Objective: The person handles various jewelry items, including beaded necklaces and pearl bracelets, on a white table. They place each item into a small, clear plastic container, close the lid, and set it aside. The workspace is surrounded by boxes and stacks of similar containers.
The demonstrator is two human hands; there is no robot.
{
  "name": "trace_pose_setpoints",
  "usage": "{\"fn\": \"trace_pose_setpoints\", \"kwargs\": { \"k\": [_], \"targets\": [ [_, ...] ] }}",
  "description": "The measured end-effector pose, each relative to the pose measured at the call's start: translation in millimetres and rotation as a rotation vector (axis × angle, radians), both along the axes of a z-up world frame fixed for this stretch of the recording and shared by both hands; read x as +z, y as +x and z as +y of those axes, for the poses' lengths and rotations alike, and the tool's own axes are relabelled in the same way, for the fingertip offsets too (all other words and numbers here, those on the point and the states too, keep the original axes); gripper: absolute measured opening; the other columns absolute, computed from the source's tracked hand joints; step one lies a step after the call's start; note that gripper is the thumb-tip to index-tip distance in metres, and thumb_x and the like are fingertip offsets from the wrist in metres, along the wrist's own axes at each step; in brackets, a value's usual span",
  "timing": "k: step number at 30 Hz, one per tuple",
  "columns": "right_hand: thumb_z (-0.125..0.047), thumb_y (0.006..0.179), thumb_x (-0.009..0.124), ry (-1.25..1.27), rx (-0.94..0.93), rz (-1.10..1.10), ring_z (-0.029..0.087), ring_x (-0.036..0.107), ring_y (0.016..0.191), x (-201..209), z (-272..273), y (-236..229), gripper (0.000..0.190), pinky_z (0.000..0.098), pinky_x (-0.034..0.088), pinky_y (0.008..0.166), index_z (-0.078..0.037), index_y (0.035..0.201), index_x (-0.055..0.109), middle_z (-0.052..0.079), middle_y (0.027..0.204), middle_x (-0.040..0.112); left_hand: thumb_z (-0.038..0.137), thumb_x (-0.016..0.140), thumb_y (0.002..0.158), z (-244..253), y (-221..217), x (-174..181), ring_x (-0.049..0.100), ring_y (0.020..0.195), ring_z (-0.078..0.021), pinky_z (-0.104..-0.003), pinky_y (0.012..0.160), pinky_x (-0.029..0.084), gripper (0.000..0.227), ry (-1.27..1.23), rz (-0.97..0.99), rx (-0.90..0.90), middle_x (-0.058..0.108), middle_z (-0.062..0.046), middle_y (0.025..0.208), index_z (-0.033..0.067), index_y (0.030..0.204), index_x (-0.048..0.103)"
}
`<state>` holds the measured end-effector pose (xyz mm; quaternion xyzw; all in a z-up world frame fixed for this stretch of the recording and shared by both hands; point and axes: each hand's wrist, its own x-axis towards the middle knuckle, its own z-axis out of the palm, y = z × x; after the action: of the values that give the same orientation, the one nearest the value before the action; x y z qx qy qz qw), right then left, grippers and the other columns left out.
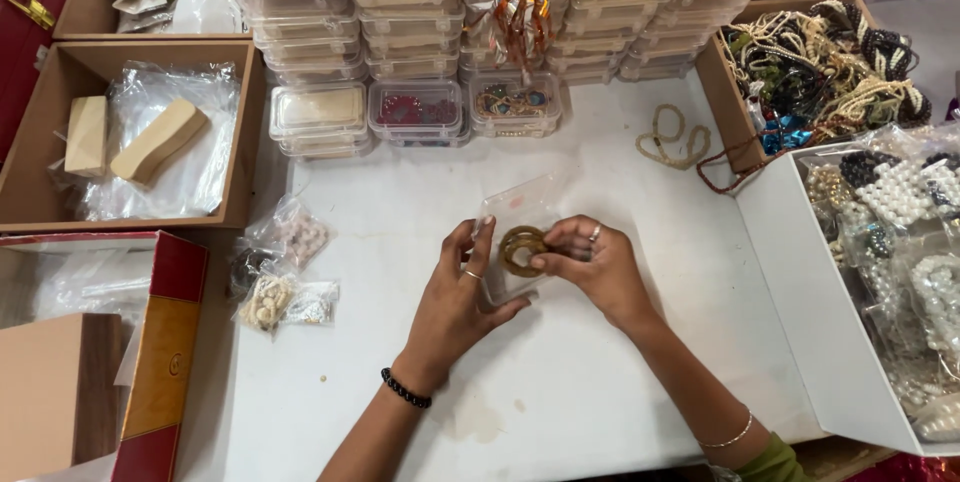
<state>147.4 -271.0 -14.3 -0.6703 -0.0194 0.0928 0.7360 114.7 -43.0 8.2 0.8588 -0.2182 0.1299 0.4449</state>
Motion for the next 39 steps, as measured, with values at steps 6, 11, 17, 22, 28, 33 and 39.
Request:
{"fn": "trace_pose_setpoints", "kwargs": {
  "k": [6, 11, 17, 22, 28, 33, 39],
  "targets": [
    [-0.008, 0.078, 0.085, -0.353, 0.079, 0.096, 0.013, 0.076, 0.094, 40.1, 30.1, 9.2, 0.030, 0.0284, 0.062, 0.085, 0.001, 0.102, 0.071, 0.008, 0.098, 0.079, 0.028, 0.097, 0.064, 0.3, 1.7, -6.3, 0.062, 0.115, -0.0357, -0.041, 0.094, 0.057, 0.111, 0.029, 0.010, -0.008, 0.042, -0.021, 0.147, 0.0124, 0.156, 0.036],
    [-0.024, 0.076, 0.084, -0.771, 0.160, -0.086, 0.019, 0.079, 0.086, 83.3, 40.4, 7.1, 0.033, 0.0316, 0.060, 0.080, -0.008, 0.105, 0.078, 0.010, 0.093, 0.080, 0.028, 0.097, 0.064, 2.4, 2.7, -2.9, 0.061, 0.114, -0.0381, -0.044, 0.094, 0.055, 0.110, 0.014, 0.013, -0.011, 0.042, -0.022, 0.147, 0.0139, 0.156, 0.037],
    [-0.022, 0.082, 0.078, -1.052, 0.195, -0.210, 0.025, 0.078, 0.085, 49.8, 28.1, 17.3, 0.022, 0.0339, 0.059, 0.081, -0.011, 0.101, 0.081, 0.010, 0.092, 0.079, 0.026, 0.096, 0.064, 3.1, 3.9, 2.4, 0.058, 0.118, -0.0408, -0.046, 0.096, 0.053, 0.105, 0.042, 0.019, 0.008, 0.045, -0.023, 0.144, 0.0124, 0.152, 0.042],
    [-0.015, 0.085, 0.076, -0.683, 0.195, -0.217, 0.022, 0.078, 0.080, 33.1, 23.1, 30.9, 0.019, 0.0323, 0.061, 0.076, -0.007, 0.102, 0.079, 0.011, 0.089, 0.080, 0.022, 0.092, 0.068, 12.6, 16.8, 5.3, 0.060, 0.122, -0.0399, -0.044, 0.097, 0.056, 0.083, 0.009, 0.018, 0.051, 0.046, -0.023, 0.149, 0.0073, 0.140, 0.052],
    [-0.005, 0.090, 0.068, -1.054, -0.419, -0.516, 0.028, 0.071, 0.092, 3.1, -45.8, 70.1, 0.019, 0.0392, 0.057, 0.082, -0.003, 0.107, 0.078, 0.013, 0.111, 0.074, 0.017, 0.081, 0.082, 27.6, 20.5, 22.9, 0.060, 0.126, -0.0367, -0.043, 0.102, 0.054, 0.057, -0.018, 0.233, 0.343, 0.034, -0.022, 0.164, 0.0019, 0.133, 0.058],
    [-0.011, 0.084, 0.076, -1.426, -0.657, -0.596, 0.039, 0.058, 0.111, -11.7, -88.7, 76.9, 0.027, 0.0469, 0.047, 0.094, 0.001, 0.108, 0.078, 0.019, 0.124, 0.066, 0.011, 0.074, 0.093, 38.1, 23.2, 11.3, 0.044, 0.141, -0.0464, -0.049, 0.112, 0.043, 0.054, 0.084, 0.026, 0.518, 0.031, -0.029, 0.162, -0.0052, 0.140, 0.055],
    [-0.004, 0.085, 0.077, -1.410, -0.503, -0.662, 0.030, 0.065, 0.107, 15.0, -64.6, 68.4, 0.005, 0.0426, 0.051, 0.097, -0.003, 0.090, 0.077, 0.010, 0.112, 0.073, 0.012, 0.078, 0.083, 21.8, 8.6, 13.8, 0.047, 0.125, -0.0441, -0.052, 0.102, 0.040, 0.048, 0.306, -0.101, 0.738, 0.043, -0.028, 0.142, -0.0011, 0.126, 0.060]
  ]
}}
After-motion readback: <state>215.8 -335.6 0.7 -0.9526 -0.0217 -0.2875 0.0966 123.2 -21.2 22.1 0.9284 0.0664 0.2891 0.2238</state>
